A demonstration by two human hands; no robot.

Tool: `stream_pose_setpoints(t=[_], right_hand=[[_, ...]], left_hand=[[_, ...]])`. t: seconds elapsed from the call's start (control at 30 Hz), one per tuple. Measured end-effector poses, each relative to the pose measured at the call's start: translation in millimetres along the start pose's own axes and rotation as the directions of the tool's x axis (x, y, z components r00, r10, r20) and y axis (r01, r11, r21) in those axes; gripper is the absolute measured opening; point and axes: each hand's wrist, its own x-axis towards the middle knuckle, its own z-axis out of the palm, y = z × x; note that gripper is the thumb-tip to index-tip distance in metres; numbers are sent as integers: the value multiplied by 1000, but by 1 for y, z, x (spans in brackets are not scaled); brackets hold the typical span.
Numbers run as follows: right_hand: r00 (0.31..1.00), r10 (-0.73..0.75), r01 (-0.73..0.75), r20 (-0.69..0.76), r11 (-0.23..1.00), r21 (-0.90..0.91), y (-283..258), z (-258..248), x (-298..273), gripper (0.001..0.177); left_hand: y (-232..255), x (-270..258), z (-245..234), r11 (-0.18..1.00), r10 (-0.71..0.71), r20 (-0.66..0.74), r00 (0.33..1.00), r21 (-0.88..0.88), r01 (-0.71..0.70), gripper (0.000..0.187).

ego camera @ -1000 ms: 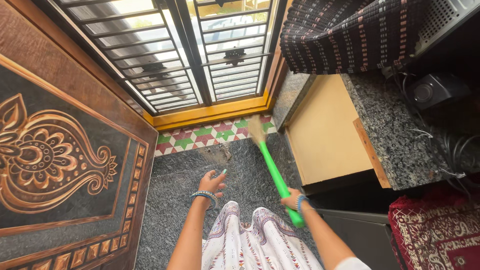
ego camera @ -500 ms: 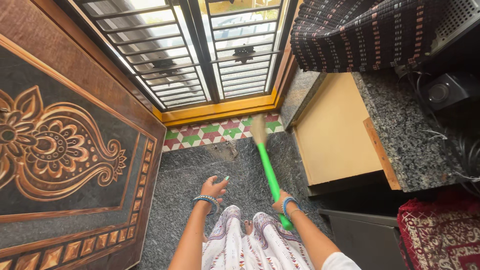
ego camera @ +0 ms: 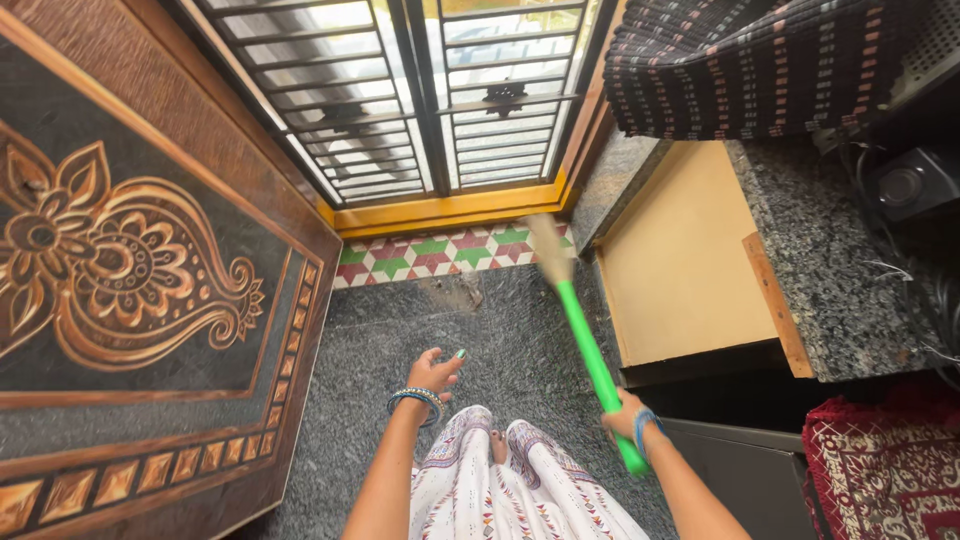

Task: The person sweeps the floor near a doorway and around furniture using a broom, moving debris toward a central area.

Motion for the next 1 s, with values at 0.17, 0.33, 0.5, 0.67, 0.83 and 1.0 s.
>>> stream_pose_setpoints(t=[0.17, 0.33, 0.5, 0.67, 0.83, 1.0], right_hand=[[1000, -14, 11, -11, 962, -272, -32, 32, 40, 19], [974, -189, 226, 126, 858, -461, -47, 76, 45, 28], [973, -119, 134, 200, 989, -62, -38, 46, 15, 41], [997, -4, 6, 80, 1000, -26, -9, -20, -32, 54], [997, 79, -82, 24, 977, 195, -24, -30, 35, 20], [998, 51, -43, 44, 985, -169, -49, 25, 67, 27]], left_hand=[[-3, -14, -10, 1000, -16, -31, 999, -10, 16, 94], [-10, -22, -11, 1000, -14, -38, 999, -24, 13, 95], [-10, -27, -13, 998, -11, -38, 999, -65, 8, 94], [-9, -22, -8, 998, -10, -54, 998, -66, 6, 92], [-8, -16, 11, 1000, -21, -44, 999, -16, 20, 89], [-4, -9, 16, 1000, 9, -10, 1000, -23, -9, 90]])
